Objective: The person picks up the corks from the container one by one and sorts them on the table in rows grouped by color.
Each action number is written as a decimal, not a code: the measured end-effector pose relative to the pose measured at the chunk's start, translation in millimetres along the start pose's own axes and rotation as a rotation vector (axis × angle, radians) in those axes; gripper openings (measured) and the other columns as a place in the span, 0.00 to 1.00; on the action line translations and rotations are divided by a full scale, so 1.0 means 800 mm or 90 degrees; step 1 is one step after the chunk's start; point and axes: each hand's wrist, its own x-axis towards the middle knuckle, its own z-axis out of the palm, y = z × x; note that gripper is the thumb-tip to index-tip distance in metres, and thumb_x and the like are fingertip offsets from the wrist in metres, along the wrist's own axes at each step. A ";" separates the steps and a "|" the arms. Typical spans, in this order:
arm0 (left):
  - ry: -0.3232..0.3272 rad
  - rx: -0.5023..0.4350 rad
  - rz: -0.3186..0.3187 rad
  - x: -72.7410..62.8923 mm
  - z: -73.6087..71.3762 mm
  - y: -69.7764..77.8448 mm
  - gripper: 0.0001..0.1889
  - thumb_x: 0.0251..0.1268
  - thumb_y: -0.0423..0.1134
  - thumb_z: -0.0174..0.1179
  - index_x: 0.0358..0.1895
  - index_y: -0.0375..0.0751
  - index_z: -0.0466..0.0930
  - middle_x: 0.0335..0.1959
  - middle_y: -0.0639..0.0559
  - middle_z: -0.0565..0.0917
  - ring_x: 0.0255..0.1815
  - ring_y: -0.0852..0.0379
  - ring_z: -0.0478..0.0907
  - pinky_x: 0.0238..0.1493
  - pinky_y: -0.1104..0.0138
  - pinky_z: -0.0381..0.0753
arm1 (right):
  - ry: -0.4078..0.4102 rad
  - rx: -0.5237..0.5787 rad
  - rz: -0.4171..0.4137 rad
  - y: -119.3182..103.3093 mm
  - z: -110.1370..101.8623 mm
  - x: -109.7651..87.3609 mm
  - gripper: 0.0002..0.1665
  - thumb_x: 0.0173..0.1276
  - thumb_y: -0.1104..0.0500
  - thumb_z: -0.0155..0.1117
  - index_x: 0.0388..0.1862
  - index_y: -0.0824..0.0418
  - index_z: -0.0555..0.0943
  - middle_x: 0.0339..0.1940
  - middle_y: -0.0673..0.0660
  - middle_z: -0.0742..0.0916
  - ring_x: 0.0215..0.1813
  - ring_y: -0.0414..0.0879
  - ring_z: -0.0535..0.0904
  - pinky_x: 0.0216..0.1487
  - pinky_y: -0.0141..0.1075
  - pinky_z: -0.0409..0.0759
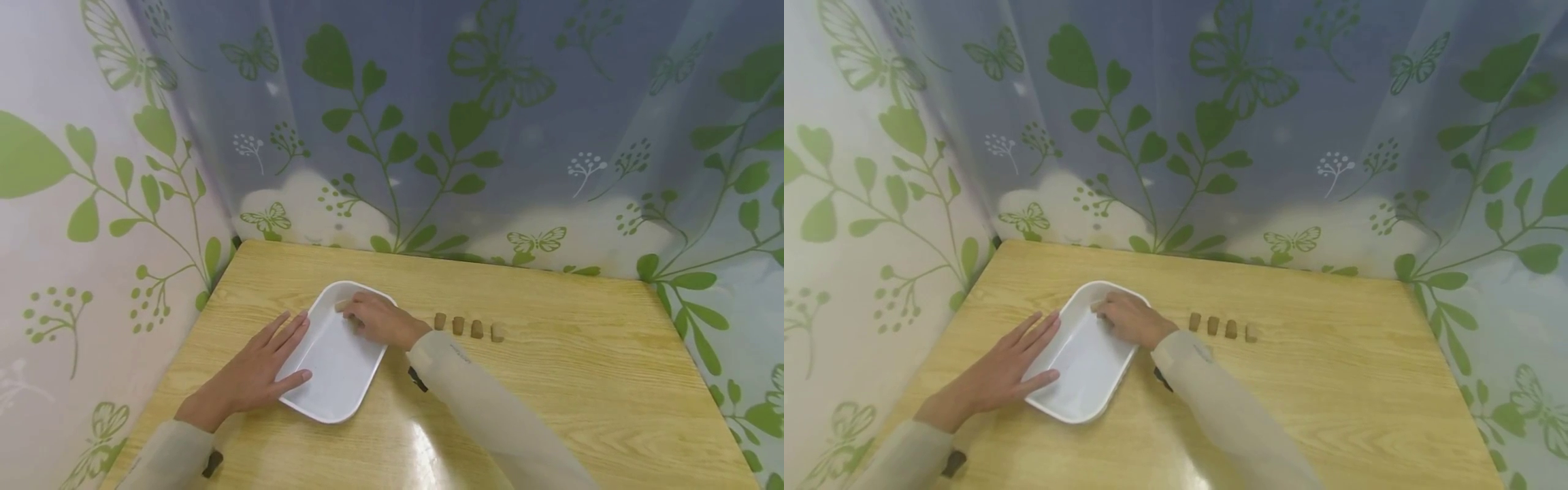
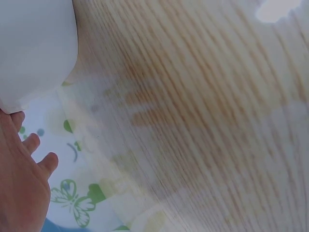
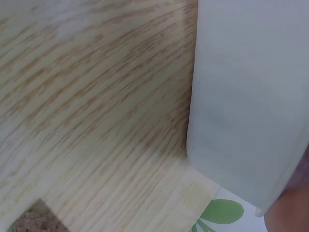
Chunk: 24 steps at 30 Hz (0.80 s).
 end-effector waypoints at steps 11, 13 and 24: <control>-0.006 -0.005 -0.008 0.000 -0.001 0.004 0.46 0.83 0.63 0.55 0.90 0.42 0.51 0.92 0.46 0.52 0.91 0.33 0.47 0.86 0.36 0.58 | 0.023 0.066 -0.030 -0.004 -0.013 -0.011 0.18 0.75 0.61 0.73 0.62 0.60 0.88 0.56 0.56 0.88 0.53 0.47 0.81 0.63 0.40 0.83; -0.008 -0.006 -0.011 0.000 -0.001 0.004 0.46 0.83 0.64 0.55 0.90 0.42 0.51 0.92 0.46 0.51 0.91 0.33 0.47 0.86 0.36 0.58 | 0.026 0.102 -0.034 -0.003 -0.017 -0.015 0.20 0.76 0.61 0.72 0.65 0.61 0.86 0.57 0.56 0.87 0.56 0.48 0.81 0.66 0.42 0.82; -0.016 0.000 -0.016 0.001 -0.001 0.002 0.46 0.82 0.64 0.55 0.90 0.42 0.51 0.93 0.46 0.51 0.92 0.34 0.46 0.86 0.36 0.57 | 0.053 0.158 -0.007 0.009 -0.032 -0.044 0.21 0.77 0.56 0.74 0.65 0.60 0.84 0.60 0.55 0.86 0.63 0.49 0.84 0.69 0.42 0.84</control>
